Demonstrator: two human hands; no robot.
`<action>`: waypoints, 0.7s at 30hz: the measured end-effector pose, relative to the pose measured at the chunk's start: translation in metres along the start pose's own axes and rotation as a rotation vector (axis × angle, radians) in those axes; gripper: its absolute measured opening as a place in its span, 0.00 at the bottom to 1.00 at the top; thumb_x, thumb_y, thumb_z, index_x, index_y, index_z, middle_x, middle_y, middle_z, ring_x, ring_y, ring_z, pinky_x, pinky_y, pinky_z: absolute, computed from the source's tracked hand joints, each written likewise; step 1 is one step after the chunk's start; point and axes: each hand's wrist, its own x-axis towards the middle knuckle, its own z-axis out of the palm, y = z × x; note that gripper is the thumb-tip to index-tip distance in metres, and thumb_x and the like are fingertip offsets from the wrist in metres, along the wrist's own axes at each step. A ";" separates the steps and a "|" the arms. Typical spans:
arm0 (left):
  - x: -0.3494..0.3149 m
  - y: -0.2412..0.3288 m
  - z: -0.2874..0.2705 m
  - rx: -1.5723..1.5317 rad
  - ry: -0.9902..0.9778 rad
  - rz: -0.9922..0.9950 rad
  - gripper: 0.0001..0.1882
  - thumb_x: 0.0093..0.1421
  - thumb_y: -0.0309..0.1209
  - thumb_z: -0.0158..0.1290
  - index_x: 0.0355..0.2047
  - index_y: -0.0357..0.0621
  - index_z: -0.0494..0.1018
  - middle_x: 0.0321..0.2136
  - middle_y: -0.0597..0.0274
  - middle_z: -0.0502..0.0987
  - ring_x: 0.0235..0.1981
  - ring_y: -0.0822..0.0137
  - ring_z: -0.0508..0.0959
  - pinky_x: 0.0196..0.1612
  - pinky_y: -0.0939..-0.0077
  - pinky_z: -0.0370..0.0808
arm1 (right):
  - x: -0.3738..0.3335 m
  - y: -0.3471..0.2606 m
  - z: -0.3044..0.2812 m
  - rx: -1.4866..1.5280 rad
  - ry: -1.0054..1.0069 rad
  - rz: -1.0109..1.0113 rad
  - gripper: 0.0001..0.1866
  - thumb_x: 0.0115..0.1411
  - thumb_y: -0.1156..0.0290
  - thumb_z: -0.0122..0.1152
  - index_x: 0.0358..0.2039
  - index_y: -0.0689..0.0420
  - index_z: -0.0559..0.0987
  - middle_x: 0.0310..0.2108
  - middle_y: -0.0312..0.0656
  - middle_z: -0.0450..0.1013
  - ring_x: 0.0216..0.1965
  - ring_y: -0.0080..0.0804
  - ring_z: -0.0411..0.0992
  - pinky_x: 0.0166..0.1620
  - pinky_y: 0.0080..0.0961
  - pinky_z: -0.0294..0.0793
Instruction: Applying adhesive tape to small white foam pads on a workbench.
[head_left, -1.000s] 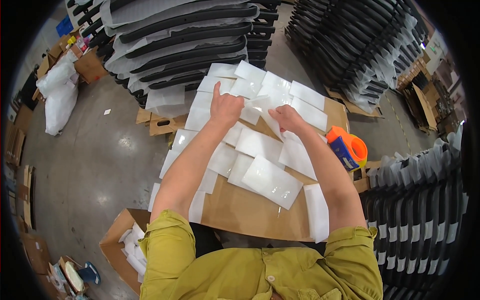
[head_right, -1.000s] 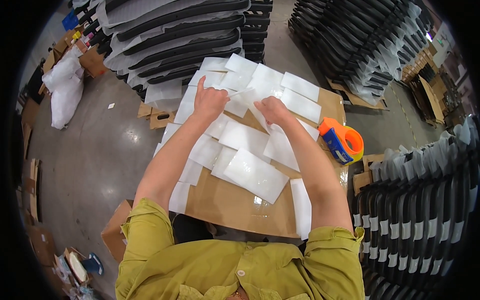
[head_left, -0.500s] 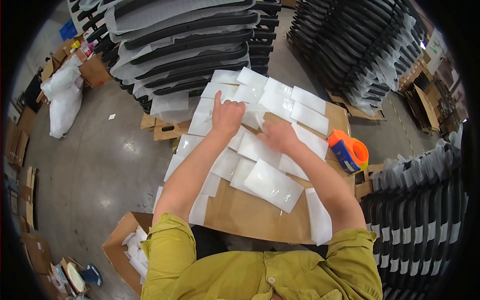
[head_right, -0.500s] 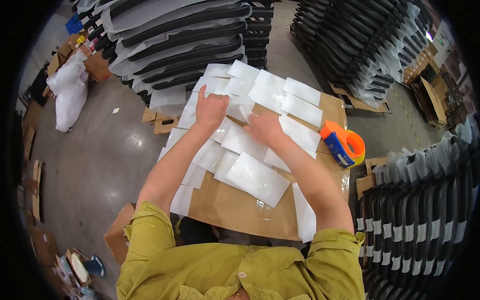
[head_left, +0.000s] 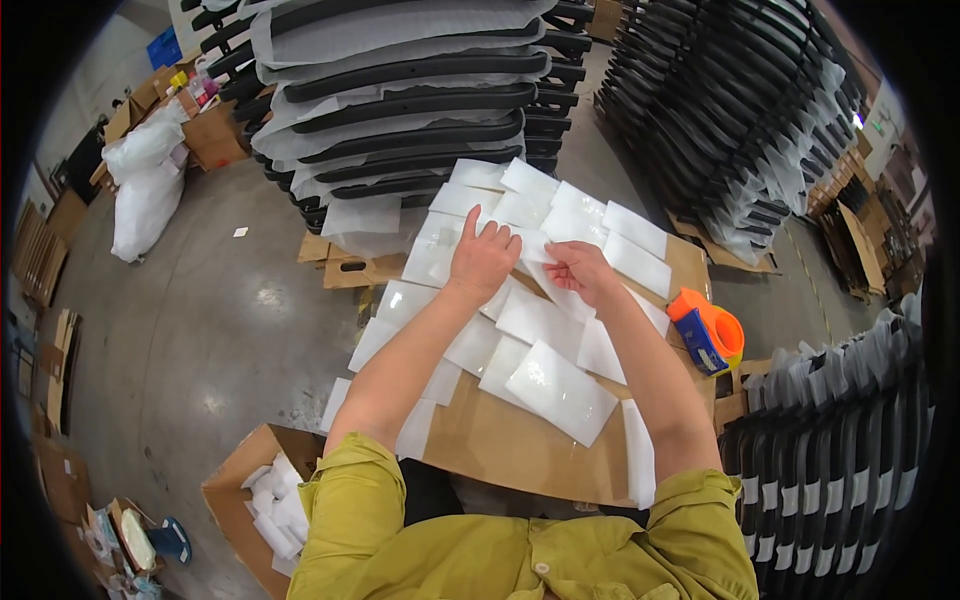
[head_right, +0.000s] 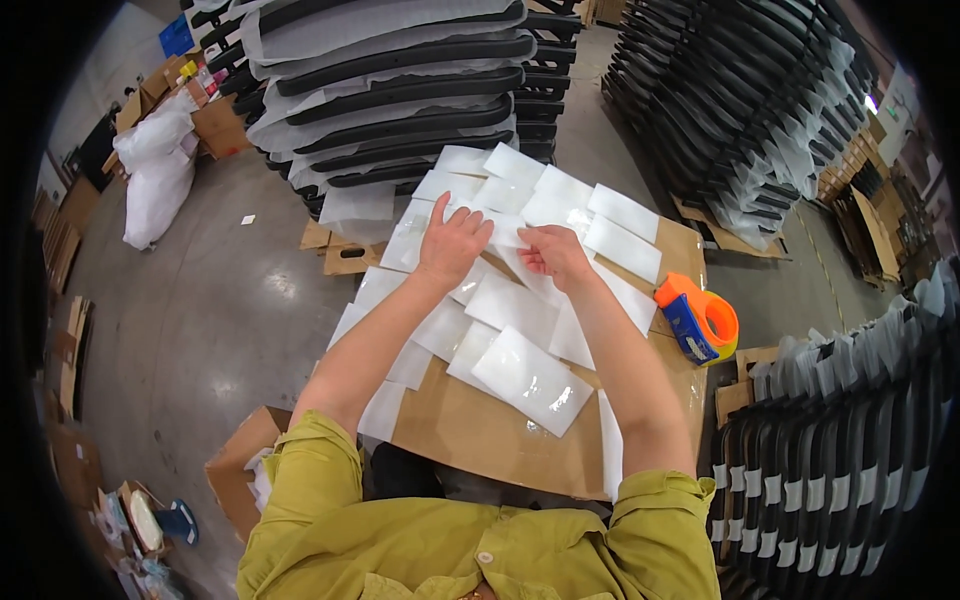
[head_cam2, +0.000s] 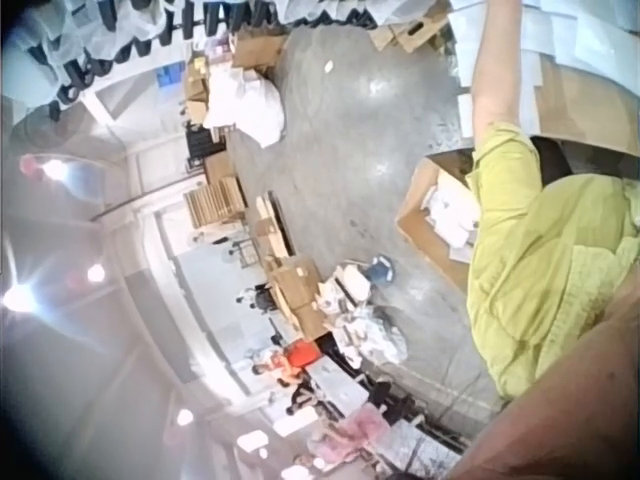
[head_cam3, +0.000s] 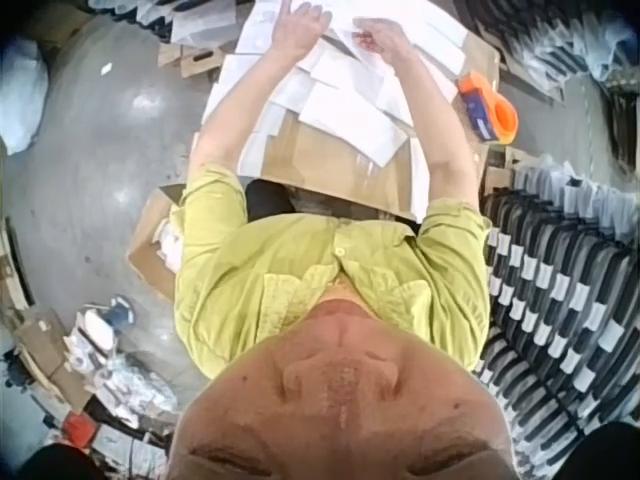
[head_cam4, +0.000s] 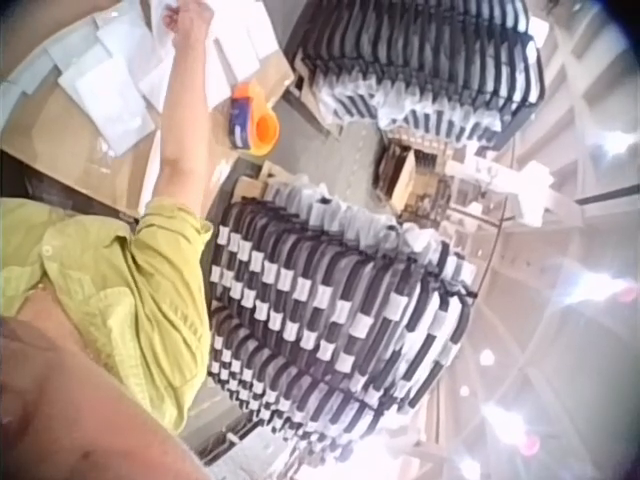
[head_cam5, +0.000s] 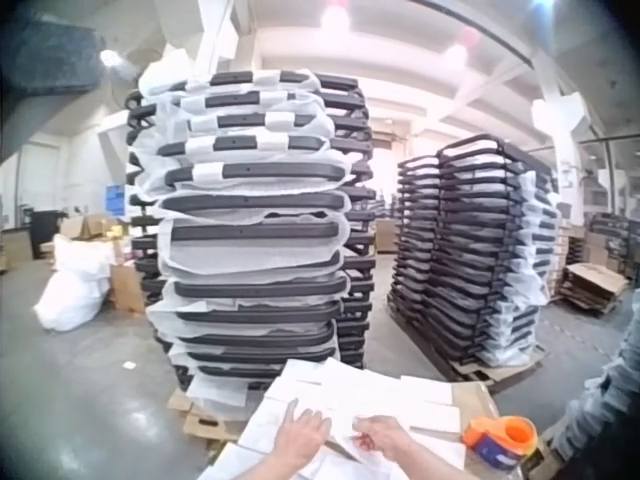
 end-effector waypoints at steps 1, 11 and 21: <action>-0.001 0.002 -0.002 -0.015 -0.098 -0.021 0.12 0.45 0.25 0.47 0.33 0.45 0.71 0.32 0.64 0.72 0.39 0.66 0.70 0.57 0.53 0.52 | 0.005 0.004 -0.001 0.000 -0.002 0.000 0.15 0.51 0.66 0.59 0.32 0.64 0.71 0.23 0.39 0.68 0.22 0.22 0.67 0.27 0.19 0.70; -0.021 0.051 0.001 -0.479 -0.141 0.122 0.14 0.53 0.27 0.43 0.41 0.42 0.68 0.42 0.60 0.69 0.47 0.62 0.67 0.56 0.63 0.56 | 0.017 0.009 0.005 0.042 0.168 -0.035 0.15 0.48 0.76 0.58 0.37 0.62 0.69 0.22 0.39 0.68 0.20 0.24 0.68 0.24 0.19 0.70; -0.036 0.052 0.018 -0.578 -0.239 -0.044 0.12 0.54 0.32 0.47 0.38 0.43 0.70 0.45 0.61 0.69 0.51 0.65 0.64 0.56 0.58 0.55 | 0.008 -0.028 0.017 0.046 0.103 -0.121 0.14 0.50 0.78 0.53 0.40 0.59 0.71 0.23 0.37 0.69 0.20 0.22 0.67 0.23 0.15 0.65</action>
